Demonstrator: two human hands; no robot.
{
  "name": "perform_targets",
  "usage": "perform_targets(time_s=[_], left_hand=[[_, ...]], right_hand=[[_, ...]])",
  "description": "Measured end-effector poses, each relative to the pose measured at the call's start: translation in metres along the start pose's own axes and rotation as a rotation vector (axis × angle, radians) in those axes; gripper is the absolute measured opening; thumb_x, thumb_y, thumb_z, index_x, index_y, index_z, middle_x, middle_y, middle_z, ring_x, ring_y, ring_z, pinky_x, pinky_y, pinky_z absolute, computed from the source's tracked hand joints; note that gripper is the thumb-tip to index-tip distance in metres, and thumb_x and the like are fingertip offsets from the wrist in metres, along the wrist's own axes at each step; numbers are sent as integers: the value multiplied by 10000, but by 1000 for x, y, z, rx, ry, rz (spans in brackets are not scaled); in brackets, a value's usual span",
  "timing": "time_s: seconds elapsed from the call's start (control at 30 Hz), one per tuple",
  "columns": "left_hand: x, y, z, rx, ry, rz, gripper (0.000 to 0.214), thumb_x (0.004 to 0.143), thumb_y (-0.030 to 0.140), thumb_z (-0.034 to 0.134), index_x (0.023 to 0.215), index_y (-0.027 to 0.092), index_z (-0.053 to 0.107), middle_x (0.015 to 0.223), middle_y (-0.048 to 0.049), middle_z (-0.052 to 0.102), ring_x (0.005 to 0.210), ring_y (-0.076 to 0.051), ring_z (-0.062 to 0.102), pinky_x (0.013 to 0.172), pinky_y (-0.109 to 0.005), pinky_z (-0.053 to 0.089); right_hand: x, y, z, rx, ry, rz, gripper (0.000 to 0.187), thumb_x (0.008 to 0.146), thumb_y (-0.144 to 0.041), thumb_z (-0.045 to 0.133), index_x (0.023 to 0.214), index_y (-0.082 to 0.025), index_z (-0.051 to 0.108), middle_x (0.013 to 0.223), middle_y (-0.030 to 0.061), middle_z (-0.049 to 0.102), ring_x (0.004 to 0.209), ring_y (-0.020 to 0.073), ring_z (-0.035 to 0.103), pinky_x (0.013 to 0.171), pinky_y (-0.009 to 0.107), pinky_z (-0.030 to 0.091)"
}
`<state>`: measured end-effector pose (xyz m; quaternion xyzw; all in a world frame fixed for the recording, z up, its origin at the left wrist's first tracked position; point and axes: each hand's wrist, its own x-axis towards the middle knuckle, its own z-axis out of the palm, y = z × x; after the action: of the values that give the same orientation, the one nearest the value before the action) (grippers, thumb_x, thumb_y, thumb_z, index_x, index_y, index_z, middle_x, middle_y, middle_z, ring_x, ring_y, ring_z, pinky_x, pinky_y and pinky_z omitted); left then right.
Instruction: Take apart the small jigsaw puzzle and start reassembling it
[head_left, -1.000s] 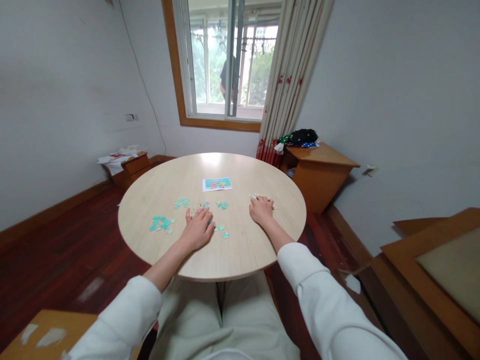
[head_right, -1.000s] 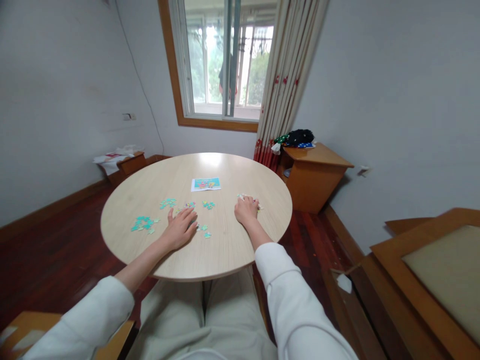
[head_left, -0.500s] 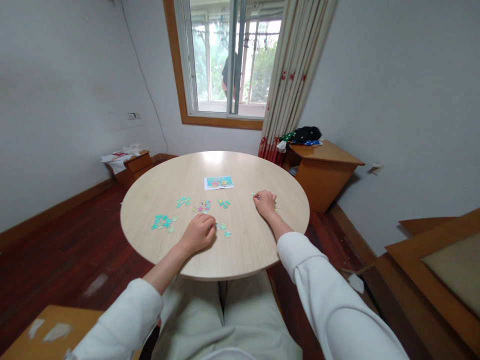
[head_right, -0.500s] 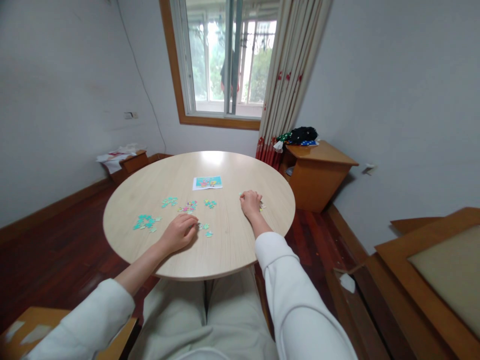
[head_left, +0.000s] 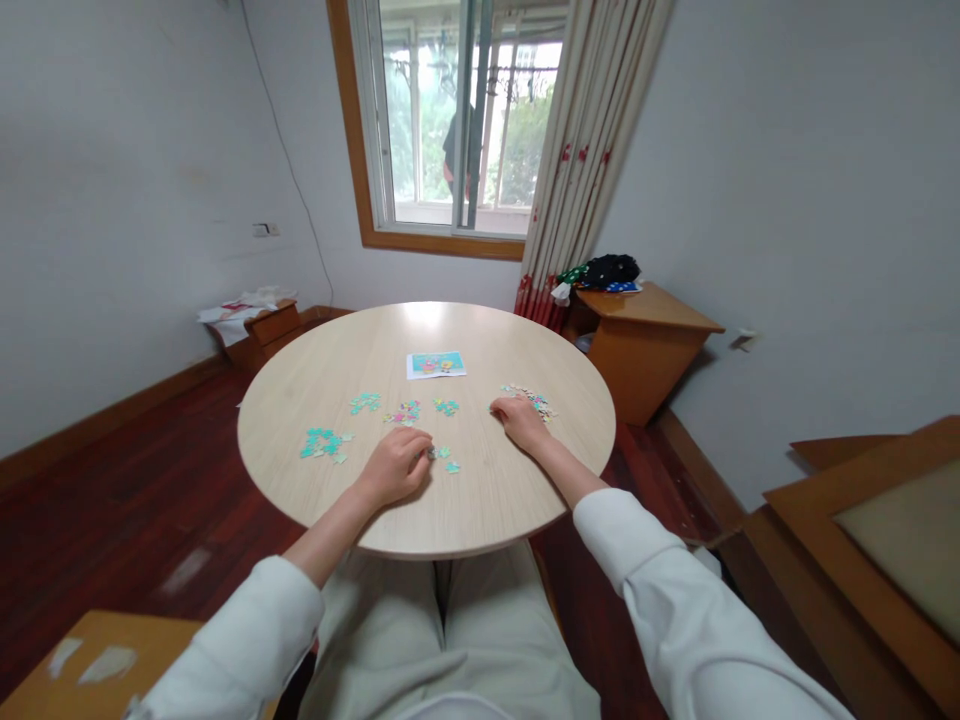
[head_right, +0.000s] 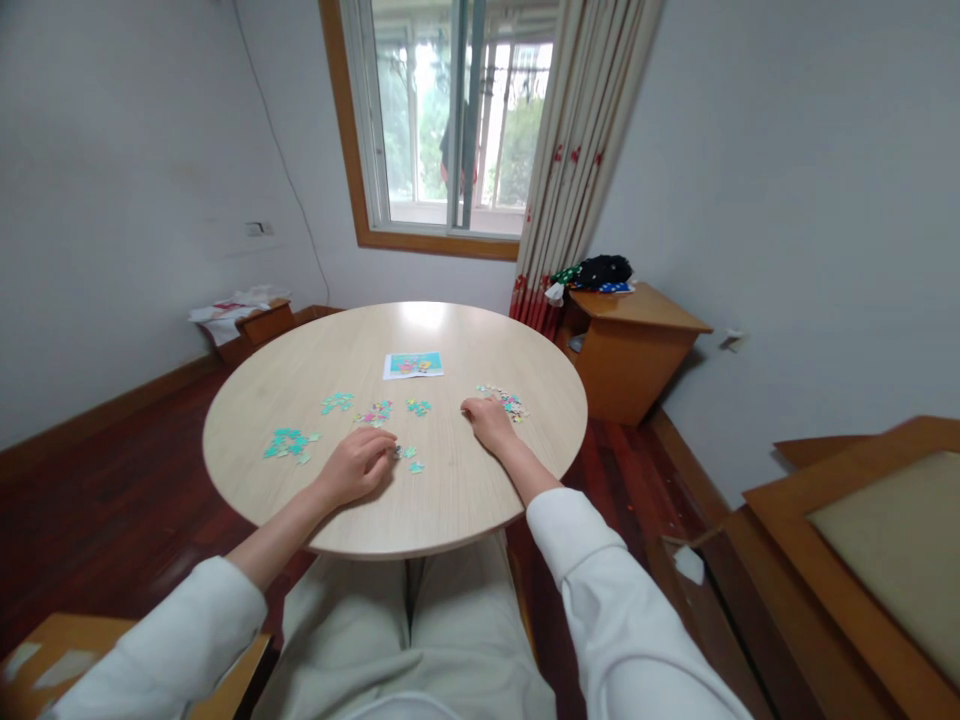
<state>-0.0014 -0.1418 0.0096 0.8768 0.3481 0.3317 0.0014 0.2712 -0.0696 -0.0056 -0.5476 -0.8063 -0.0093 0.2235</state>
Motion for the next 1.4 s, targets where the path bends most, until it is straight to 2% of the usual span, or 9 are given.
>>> perform_targets(time_s=[0.2,0.4,0.6,0.73,0.93,1.07,1.2,1.33,1.4], left_hand=[[-1,-6,2,20,140,-153,204,783,150,401,771,192,600,814,-84,653,823,-206,586,785,-361,471],[-1,-11,-2,-42,240,-311,193,760,139,376,692,204,543,721,-46,604,743,-182,567,730,-326,461],[0,-11,-3,-77,304,-386,173,757,165,364,679,202,514,707,-41,599,709,-174,558,699,-310,449],[1,-11,-1,-65,281,-409,172,750,166,362,670,205,510,690,-33,594,687,-169,551,681,-300,437],[0,-11,-1,-41,239,-452,186,740,156,362,656,203,521,663,-22,598,655,-164,547,659,-290,422],[1,-10,-3,-41,225,-455,189,736,155,358,649,207,518,646,-17,595,636,-163,545,635,-281,413],[1,-9,-4,-55,229,-458,191,735,156,354,649,205,517,644,-19,595,636,-162,548,630,-277,412],[1,-8,-4,-69,225,-455,192,733,154,354,653,204,521,653,-20,602,645,-165,556,641,-282,417],[0,-9,-4,-66,223,-454,191,733,152,354,652,205,519,648,-17,597,645,-164,554,644,-281,415]], right_hand=[[-7,0,2,14,166,26,275,852,-90,468,1037,-156,660,1047,112,664,1012,210,554,885,349,383],[-17,-14,-4,-45,86,14,270,859,-114,475,945,-204,714,1072,83,657,1044,200,532,938,382,316],[-37,-43,-9,25,8,-170,311,833,-87,502,1000,-254,705,1097,61,649,1098,193,507,937,384,274],[-41,-58,-6,57,-16,-219,343,823,-77,504,1039,-266,692,1137,64,616,1111,191,483,928,372,279],[-30,-79,1,70,-53,-156,347,853,-119,481,1082,-287,680,1104,72,573,1044,203,457,870,363,307],[-21,-93,5,106,-92,-169,360,874,-126,460,1079,-324,681,1062,53,565,1006,193,449,845,350,306],[-19,-94,7,161,-84,-191,361,893,-129,446,1097,-326,670,1043,42,575,1008,182,450,843,338,308],[-19,-93,8,169,-20,-128,372,896,-109,419,1135,-274,652,1063,58,589,1010,179,462,851,331,314],[-19,-94,8,142,-43,-147,372,889,-114,428,1128,-288,654,1064,53,590,1009,183,464,846,334,312]])
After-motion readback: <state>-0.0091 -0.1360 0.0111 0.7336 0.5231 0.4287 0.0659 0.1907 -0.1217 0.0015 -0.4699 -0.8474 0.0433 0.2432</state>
